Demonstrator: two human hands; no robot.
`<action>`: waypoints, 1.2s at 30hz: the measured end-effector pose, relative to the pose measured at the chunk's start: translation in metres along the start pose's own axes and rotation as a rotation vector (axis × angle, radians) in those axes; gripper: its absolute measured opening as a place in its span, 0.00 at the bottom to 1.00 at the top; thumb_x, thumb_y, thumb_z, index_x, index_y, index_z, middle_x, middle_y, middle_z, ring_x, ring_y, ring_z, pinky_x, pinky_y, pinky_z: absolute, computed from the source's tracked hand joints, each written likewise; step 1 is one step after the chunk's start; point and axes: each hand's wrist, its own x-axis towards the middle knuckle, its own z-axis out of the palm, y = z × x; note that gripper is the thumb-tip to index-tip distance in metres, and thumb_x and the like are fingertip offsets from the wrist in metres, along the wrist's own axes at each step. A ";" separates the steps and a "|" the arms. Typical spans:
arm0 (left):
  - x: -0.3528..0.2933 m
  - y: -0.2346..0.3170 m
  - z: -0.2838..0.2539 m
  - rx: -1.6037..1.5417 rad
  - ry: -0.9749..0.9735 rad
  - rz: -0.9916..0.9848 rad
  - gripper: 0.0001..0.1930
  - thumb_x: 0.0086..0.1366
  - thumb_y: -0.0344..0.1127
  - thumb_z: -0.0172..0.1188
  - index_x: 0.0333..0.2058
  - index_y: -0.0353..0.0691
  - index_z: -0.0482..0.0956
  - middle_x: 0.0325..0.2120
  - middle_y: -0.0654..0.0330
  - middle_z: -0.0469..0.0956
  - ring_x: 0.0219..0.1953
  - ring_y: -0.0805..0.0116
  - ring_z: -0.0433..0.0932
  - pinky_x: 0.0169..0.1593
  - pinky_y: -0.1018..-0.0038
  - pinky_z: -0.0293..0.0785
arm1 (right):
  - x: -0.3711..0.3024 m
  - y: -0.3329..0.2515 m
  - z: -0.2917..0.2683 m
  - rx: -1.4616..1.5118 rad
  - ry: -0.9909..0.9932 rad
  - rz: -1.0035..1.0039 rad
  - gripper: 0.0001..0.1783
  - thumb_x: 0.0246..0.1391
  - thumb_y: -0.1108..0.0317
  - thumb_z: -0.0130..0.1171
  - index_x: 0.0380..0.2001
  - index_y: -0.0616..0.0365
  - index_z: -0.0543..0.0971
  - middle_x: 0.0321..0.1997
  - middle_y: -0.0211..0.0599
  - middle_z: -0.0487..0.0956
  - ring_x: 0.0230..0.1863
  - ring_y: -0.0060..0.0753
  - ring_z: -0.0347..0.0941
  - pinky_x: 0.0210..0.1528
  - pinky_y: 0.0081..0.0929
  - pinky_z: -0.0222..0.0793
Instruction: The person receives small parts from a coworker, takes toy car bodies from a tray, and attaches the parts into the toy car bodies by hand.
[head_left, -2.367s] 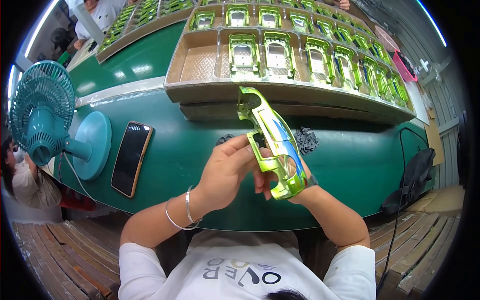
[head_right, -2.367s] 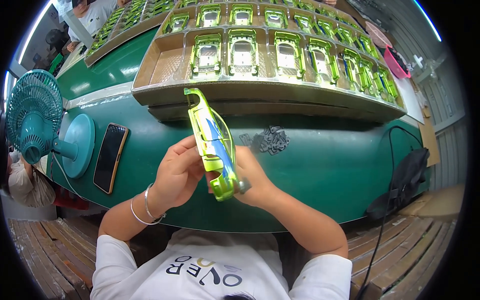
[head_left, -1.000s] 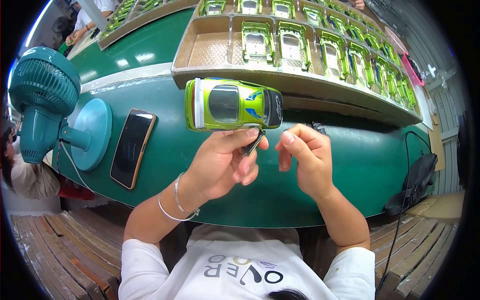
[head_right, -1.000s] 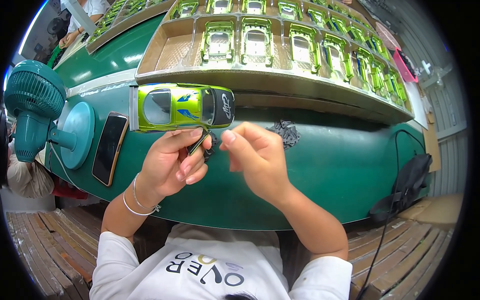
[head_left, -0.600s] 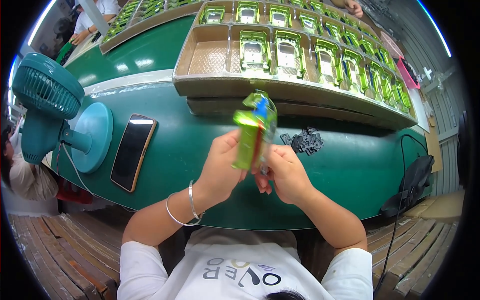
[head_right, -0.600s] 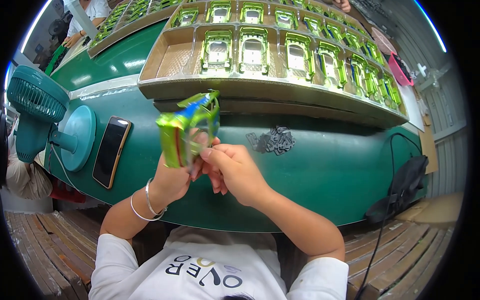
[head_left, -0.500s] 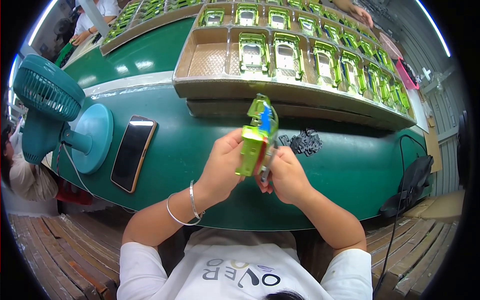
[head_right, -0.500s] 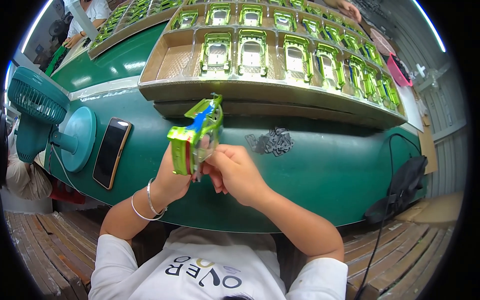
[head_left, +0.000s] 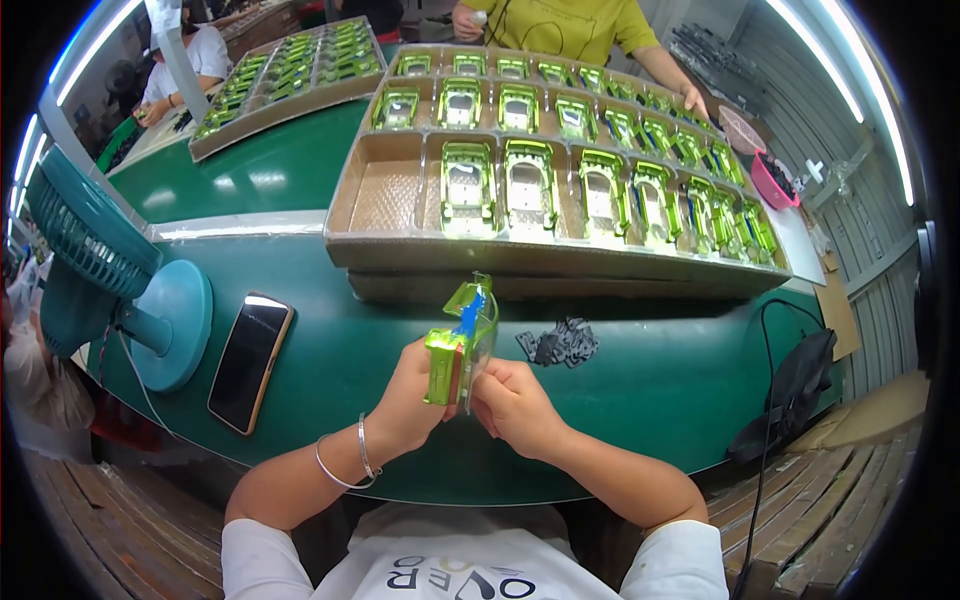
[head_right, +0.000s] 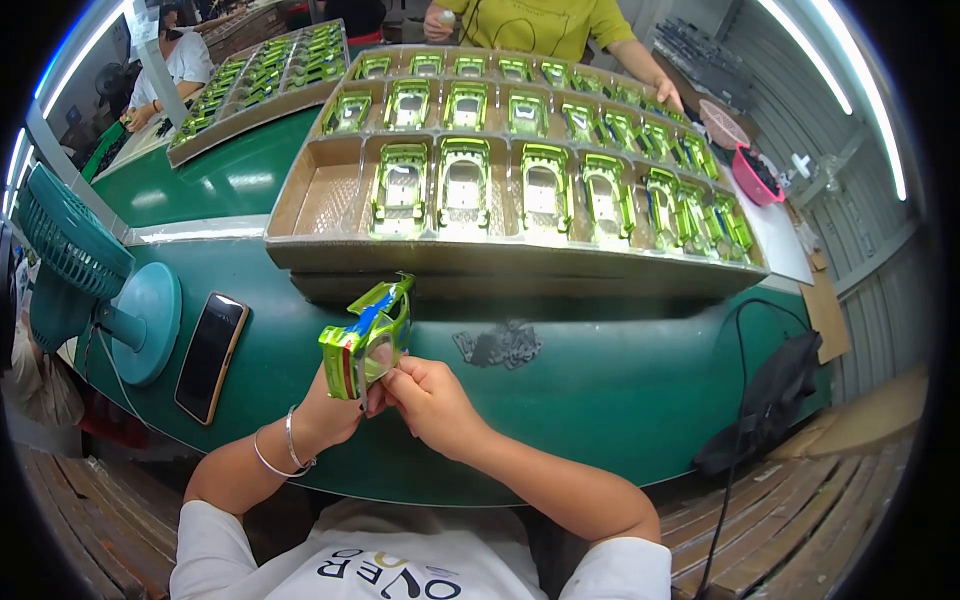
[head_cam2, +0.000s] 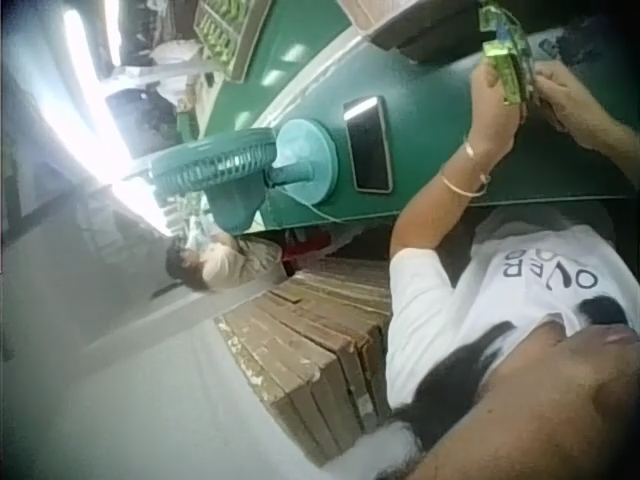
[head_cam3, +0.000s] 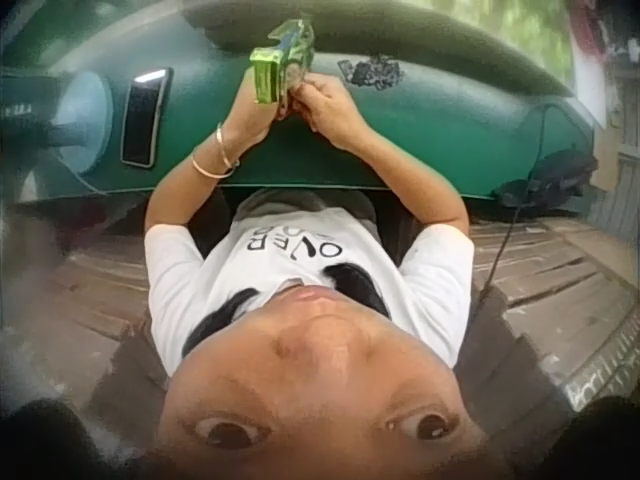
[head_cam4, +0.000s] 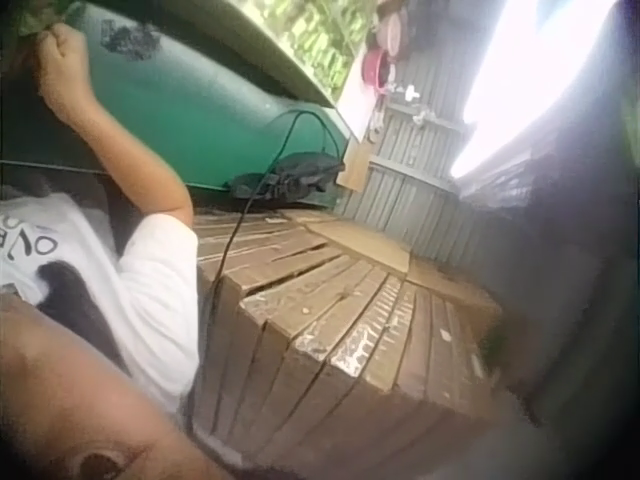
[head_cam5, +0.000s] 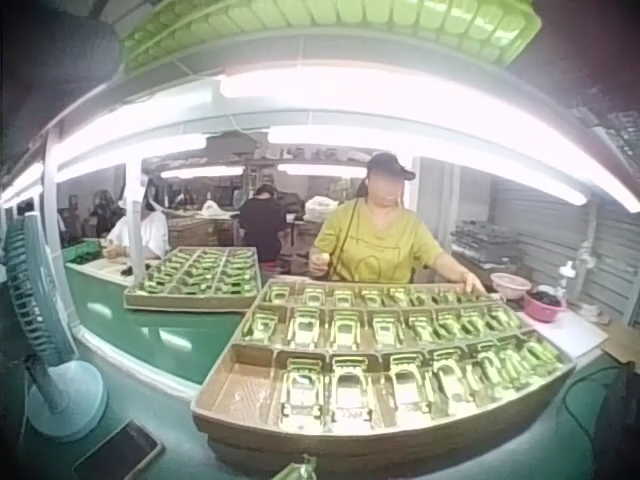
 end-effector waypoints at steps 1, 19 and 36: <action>0.001 0.009 0.001 0.016 -0.001 -0.035 0.08 0.60 0.35 0.51 0.29 0.36 0.70 0.16 0.67 0.68 0.14 0.82 0.64 0.16 0.85 0.60 | 0.000 -0.002 -0.005 -0.009 -0.002 -0.012 0.12 0.55 0.67 0.44 0.21 0.59 0.72 0.14 0.27 0.69 0.11 0.13 0.58 0.13 0.12 0.52; -0.012 0.035 -0.002 1.276 -0.111 0.940 0.07 0.51 0.27 0.58 0.31 0.35 0.74 0.19 0.57 0.72 0.21 0.61 0.72 0.25 0.72 0.67 | -0.029 -0.049 -0.021 -1.344 0.076 -0.772 0.29 0.35 0.54 0.64 0.40 0.58 0.73 0.43 0.37 0.72 0.50 0.43 0.63 0.51 0.37 0.56; -0.021 0.037 -0.007 0.850 -0.239 0.630 0.09 0.51 0.24 0.55 0.34 0.35 0.73 0.22 0.56 0.76 0.23 0.62 0.76 0.26 0.75 0.71 | -0.015 -0.029 -0.033 -0.673 -0.171 -0.490 0.08 0.49 0.70 0.52 0.31 0.63 0.75 0.28 0.39 0.73 0.28 0.37 0.69 0.32 0.27 0.64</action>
